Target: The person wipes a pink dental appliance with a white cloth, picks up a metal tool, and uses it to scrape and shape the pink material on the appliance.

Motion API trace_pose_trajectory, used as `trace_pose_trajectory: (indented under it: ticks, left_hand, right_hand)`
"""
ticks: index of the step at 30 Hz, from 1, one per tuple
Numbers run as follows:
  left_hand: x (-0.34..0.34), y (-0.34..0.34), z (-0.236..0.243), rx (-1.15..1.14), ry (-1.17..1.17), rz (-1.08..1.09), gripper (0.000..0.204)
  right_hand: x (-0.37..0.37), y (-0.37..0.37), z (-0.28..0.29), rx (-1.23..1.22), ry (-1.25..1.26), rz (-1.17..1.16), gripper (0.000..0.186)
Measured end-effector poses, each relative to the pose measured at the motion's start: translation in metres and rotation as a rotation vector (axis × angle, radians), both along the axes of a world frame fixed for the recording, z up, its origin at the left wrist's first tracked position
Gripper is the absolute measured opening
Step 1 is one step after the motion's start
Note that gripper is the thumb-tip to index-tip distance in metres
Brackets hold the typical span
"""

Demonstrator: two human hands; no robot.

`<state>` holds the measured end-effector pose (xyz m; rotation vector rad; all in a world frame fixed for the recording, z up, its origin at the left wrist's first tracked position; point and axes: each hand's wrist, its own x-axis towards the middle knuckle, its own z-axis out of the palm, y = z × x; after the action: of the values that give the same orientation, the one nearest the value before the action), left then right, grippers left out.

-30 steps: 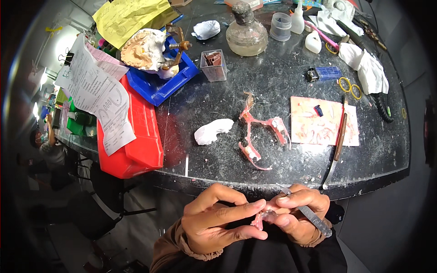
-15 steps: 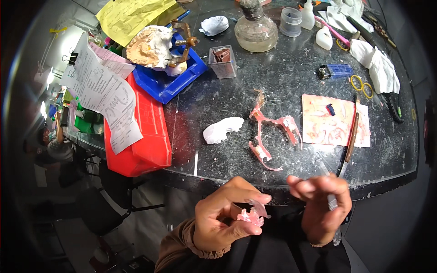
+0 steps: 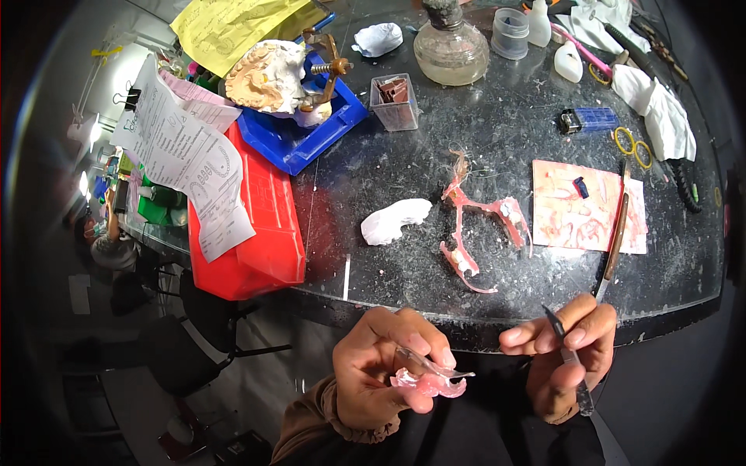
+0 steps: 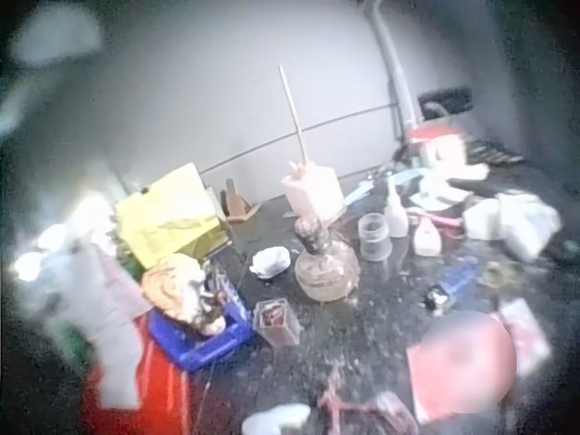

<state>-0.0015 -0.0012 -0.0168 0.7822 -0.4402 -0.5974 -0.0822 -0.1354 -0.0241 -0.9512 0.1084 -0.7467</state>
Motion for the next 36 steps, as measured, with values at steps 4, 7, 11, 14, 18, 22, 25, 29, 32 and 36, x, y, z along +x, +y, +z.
trace_pose_trajectory:
  ticks: [4, 7, 11, 14, 18, 22, 25, 29, 32, 36]
  left_hand:
    - [-0.002, -0.001, 0.002, 0.008, 0.054, -0.010, 0.040]
    - [-0.002, -0.001, 0.000, -0.006, 0.092, -0.019, 0.039]
    - [-0.002, 0.002, 0.003, -0.013, 0.113, -0.023, 0.039]
    - [-0.002, 0.001, 0.002, -0.024, 0.112, -0.014, 0.041]
    - [-0.001, 0.001, 0.001, 0.003, 0.080, -0.001, 0.042]
    - [0.000, 0.000, 0.002, 0.013, 0.090, 0.007, 0.042]
    - [-0.002, -0.003, 0.005, 0.015, 0.108, 0.019, 0.043]
    - [0.000, -0.001, 0.000, 0.008, 0.106, 0.015, 0.043]
    - [-0.001, -0.001, 0.001, 0.016, 0.126, 0.030, 0.042]
    - [-0.001, -0.001, 0.003, 0.038, 0.083, 0.038, 0.041]
  right_hand:
    - [-0.003, -0.003, -0.006, -0.052, -0.142, 0.032, 0.026]
    - [-0.009, -0.008, -0.006, -0.134, -0.122, 0.051, 0.019]
    - [-0.008, -0.009, -0.007, -0.225, -0.105, 0.098, 0.013]
    - [-0.006, 0.002, -0.007, -0.108, -0.110, 0.020, 0.010]
    - [-0.006, 0.004, -0.005, -0.101, -0.092, 0.035, 0.012]
    - [-0.010, -0.003, 0.001, -0.139, 0.006, 0.131, 0.025]
    - [-0.013, -0.017, -0.002, -0.286, 0.009, 0.296, 0.028]
    - [-0.011, -0.008, -0.003, -0.105, -0.085, 0.226, 0.025]
    - [-0.007, -0.004, -0.009, -0.088, -0.137, 0.171, 0.024]
    - [-0.006, 0.004, -0.001, 0.064, -0.084, 0.102, 0.020]
